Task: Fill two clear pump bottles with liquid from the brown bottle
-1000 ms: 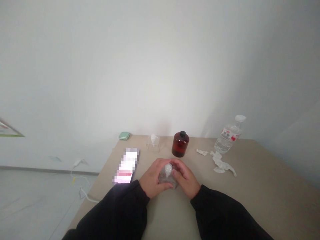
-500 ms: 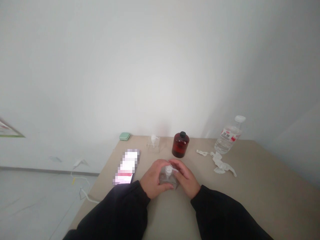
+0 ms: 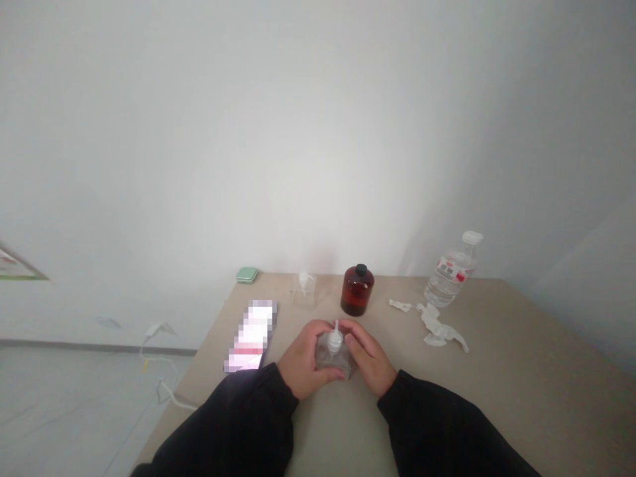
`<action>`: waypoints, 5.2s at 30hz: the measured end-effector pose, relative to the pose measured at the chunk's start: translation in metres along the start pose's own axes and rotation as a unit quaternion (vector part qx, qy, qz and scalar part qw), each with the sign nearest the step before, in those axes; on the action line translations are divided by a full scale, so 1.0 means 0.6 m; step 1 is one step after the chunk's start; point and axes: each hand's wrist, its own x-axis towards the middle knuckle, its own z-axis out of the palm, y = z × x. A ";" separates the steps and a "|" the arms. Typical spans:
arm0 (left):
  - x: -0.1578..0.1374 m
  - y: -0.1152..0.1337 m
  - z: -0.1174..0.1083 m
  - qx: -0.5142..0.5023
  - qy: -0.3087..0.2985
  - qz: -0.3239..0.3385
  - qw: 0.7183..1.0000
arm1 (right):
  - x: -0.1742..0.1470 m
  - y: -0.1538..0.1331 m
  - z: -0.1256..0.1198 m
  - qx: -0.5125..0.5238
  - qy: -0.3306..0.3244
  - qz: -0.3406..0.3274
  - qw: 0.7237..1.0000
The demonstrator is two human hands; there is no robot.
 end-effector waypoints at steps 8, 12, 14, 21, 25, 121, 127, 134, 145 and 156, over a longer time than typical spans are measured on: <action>0.002 0.006 -0.002 -0.009 -0.005 0.006 1.000 | -0.001 0.000 0.002 0.021 -0.034 -0.025 0.999; 0.002 0.007 -0.001 -0.008 -0.007 0.000 1.000 | -0.002 -0.003 0.004 0.002 -0.038 -0.027 0.999; 0.003 0.009 -0.002 -0.003 -0.011 0.003 1.000 | -0.002 -0.007 0.005 0.001 -0.038 -0.026 0.999; 0.005 0.009 -0.005 0.036 -0.055 0.027 0.997 | -0.004 -0.013 0.000 0.017 -0.033 -0.034 0.999; 0.004 0.005 -0.004 0.038 -0.057 0.029 0.997 | -0.004 -0.008 0.001 0.021 -0.046 -0.043 0.998; -0.003 -0.003 0.014 -0.045 -0.007 -0.056 0.997 | -0.006 -0.034 0.004 -0.138 0.064 -0.082 0.985; -0.001 0.002 0.012 -0.046 -0.018 -0.077 0.996 | -0.010 -0.042 0.000 -0.155 0.100 -0.146 0.972; 0.000 -0.002 0.011 -0.042 -0.020 -0.062 0.997 | -0.011 -0.043 -0.004 -0.168 0.079 -0.169 0.968; 0.000 -0.006 0.014 -0.053 -0.024 -0.072 0.996 | -0.018 -0.048 -0.007 -0.195 0.071 -0.229 0.951; -0.005 -0.014 0.017 -0.076 -0.025 -0.078 0.994 | -0.024 -0.072 -0.016 -0.241 0.078 -0.255 0.933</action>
